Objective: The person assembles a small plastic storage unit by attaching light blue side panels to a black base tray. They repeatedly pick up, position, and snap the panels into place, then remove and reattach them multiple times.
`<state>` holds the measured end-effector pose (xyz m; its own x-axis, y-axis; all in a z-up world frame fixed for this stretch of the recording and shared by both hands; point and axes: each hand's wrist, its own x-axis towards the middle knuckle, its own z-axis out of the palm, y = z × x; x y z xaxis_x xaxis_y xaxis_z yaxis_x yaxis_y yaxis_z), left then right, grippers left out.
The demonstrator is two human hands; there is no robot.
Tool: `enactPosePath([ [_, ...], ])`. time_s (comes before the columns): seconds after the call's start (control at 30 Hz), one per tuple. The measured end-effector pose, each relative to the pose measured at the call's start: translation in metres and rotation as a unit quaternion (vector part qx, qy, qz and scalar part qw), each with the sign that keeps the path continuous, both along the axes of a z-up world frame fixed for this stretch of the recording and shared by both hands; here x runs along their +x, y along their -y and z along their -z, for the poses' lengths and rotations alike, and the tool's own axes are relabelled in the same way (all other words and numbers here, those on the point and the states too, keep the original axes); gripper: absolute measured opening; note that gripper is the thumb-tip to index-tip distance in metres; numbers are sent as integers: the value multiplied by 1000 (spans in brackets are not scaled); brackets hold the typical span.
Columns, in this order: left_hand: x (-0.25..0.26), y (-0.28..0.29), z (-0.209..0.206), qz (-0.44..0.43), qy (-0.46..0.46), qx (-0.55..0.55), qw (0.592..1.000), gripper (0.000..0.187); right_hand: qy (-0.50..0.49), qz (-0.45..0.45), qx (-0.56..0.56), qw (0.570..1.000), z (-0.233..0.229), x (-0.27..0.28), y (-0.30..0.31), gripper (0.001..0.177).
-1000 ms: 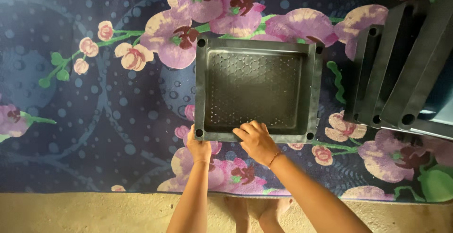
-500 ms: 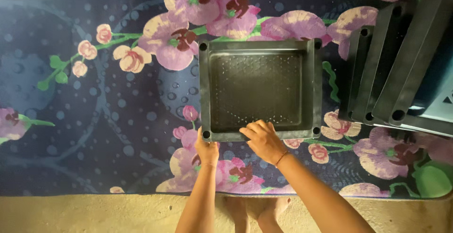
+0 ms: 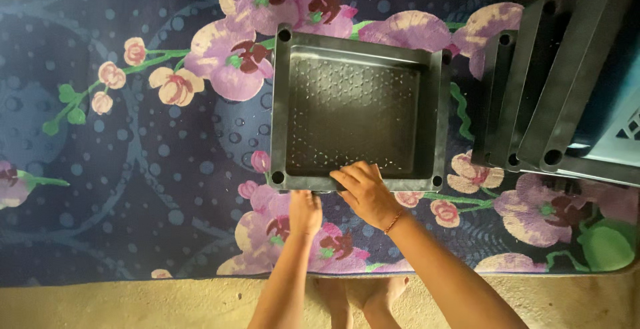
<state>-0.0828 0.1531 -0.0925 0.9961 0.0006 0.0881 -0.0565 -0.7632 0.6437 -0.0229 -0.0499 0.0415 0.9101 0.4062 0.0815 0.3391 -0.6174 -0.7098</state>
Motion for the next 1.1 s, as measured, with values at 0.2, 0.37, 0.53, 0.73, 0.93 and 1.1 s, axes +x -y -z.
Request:
enactPosePath([
  [0.2,19,35,-22,0,-222,45,974,40,9,3,-22,1000,10,-7,-9,51],
  [0.37,20,51,2,-52,-220,41,973,38,50,-2,-88,995,29,-3,-22,47],
  [0.53,13,65,25,-102,-229,6,968,48,46,10,-91,995,38,1,-33,46],
  [0.73,8,88,43,-293,-204,-226,906,41,18,13,-96,995,35,6,-38,46],
  [0.93,7,118,44,-250,-201,-105,941,40,32,22,-81,996,39,8,-41,44],
  [1.1,14,104,18,-58,-235,55,969,40,38,14,-115,993,50,9,-39,43],
])
